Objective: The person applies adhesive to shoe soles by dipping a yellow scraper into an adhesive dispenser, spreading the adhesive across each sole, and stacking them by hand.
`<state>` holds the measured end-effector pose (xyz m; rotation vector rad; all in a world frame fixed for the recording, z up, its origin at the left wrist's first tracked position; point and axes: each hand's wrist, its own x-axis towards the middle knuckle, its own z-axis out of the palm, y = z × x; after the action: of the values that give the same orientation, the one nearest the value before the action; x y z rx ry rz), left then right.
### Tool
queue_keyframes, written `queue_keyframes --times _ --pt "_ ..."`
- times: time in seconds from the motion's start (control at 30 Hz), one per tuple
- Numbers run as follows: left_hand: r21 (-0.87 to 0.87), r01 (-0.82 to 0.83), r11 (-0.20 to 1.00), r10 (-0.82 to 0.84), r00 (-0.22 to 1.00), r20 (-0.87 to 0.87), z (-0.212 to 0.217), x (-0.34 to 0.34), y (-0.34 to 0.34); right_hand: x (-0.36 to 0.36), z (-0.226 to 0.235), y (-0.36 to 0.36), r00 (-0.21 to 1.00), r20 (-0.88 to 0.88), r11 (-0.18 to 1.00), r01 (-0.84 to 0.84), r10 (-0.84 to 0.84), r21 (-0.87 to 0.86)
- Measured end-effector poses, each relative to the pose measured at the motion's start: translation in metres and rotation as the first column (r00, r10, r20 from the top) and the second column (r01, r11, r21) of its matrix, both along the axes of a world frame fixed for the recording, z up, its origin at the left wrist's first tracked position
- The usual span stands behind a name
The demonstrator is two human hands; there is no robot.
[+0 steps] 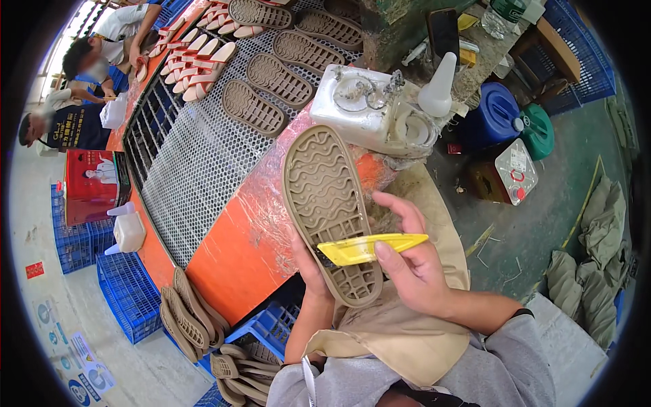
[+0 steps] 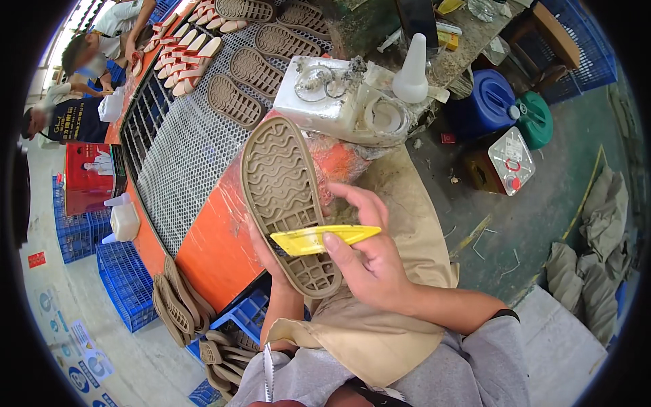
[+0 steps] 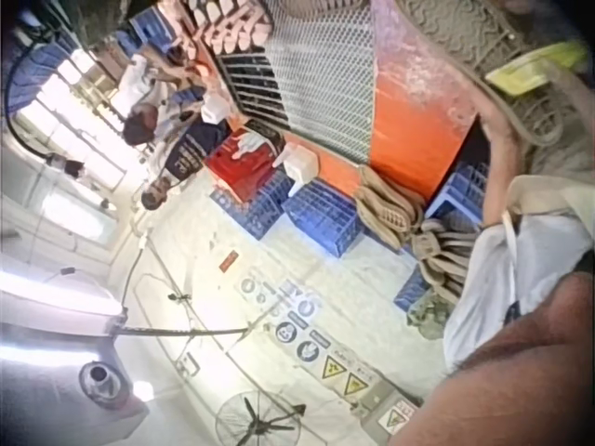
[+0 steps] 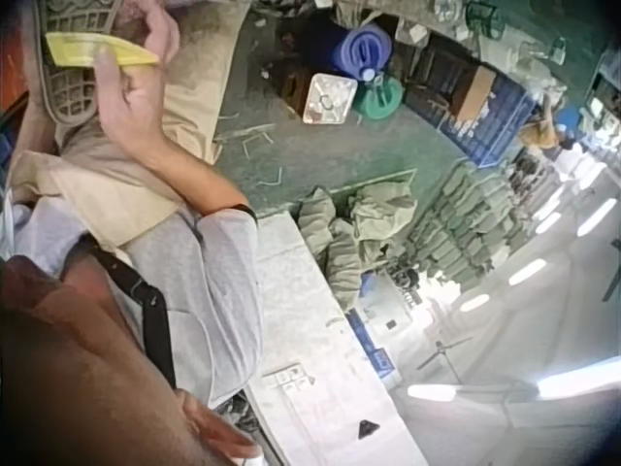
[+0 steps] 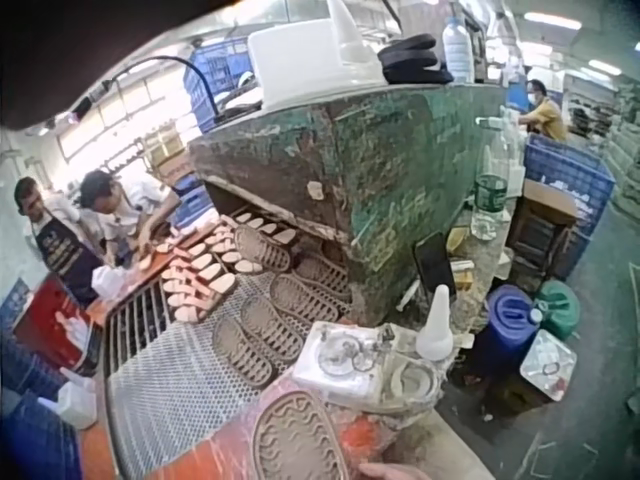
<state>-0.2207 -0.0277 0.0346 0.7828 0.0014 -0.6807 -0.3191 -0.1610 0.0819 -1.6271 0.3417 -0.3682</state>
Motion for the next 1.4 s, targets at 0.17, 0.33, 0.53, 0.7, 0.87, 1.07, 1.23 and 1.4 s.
queue_keyframes --times 0.17,0.33,0.53,0.7,0.87,1.07,1.23,1.4 --pt "-0.132 0.042 0.990 -0.044 0.999 -0.013 -0.005 0.003 0.003 -0.025 0.004 0.007 1.000 -0.018 0.999 -0.024 0.024 0.027" --pt "-0.066 -0.090 0.994 0.096 0.991 0.094 -0.002 -0.004 0.003 -0.033 0.009 0.005 0.994 -0.002 0.992 -0.107 0.107 -0.071" --pt "0.203 -0.088 0.975 0.036 0.968 0.248 0.011 -0.002 0.012 -0.012 0.032 -0.028 0.878 -0.030 0.816 -0.457 0.479 -0.353" --pt "-0.159 0.125 0.979 -0.142 0.985 -0.102 0.054 0.007 0.008 0.041 0.058 -0.049 0.581 -0.047 0.523 -0.762 0.812 -0.382" --pt "-0.120 0.197 0.973 -0.192 0.980 0.058 0.019 0.006 0.011 0.082 0.067 -0.040 0.340 -0.044 0.277 -0.827 0.939 -0.490" --pt "-0.050 0.430 0.902 -0.397 0.867 0.300 -0.022 0.011 0.007 0.103 0.057 -0.043 0.208 -0.100 0.128 -0.847 0.973 -0.515" --pt "0.001 0.594 0.805 -0.528 0.714 0.459 -0.042 0.027 0.016 0.091 0.043 -0.071 0.284 -0.053 0.234 -0.870 0.957 -0.433" --pt "0.275 0.879 0.389 -0.921 0.362 0.145 0.007 0.059 0.019 0.068 0.044 -0.104 0.373 -0.155 0.276 -0.858 0.915 -0.434"
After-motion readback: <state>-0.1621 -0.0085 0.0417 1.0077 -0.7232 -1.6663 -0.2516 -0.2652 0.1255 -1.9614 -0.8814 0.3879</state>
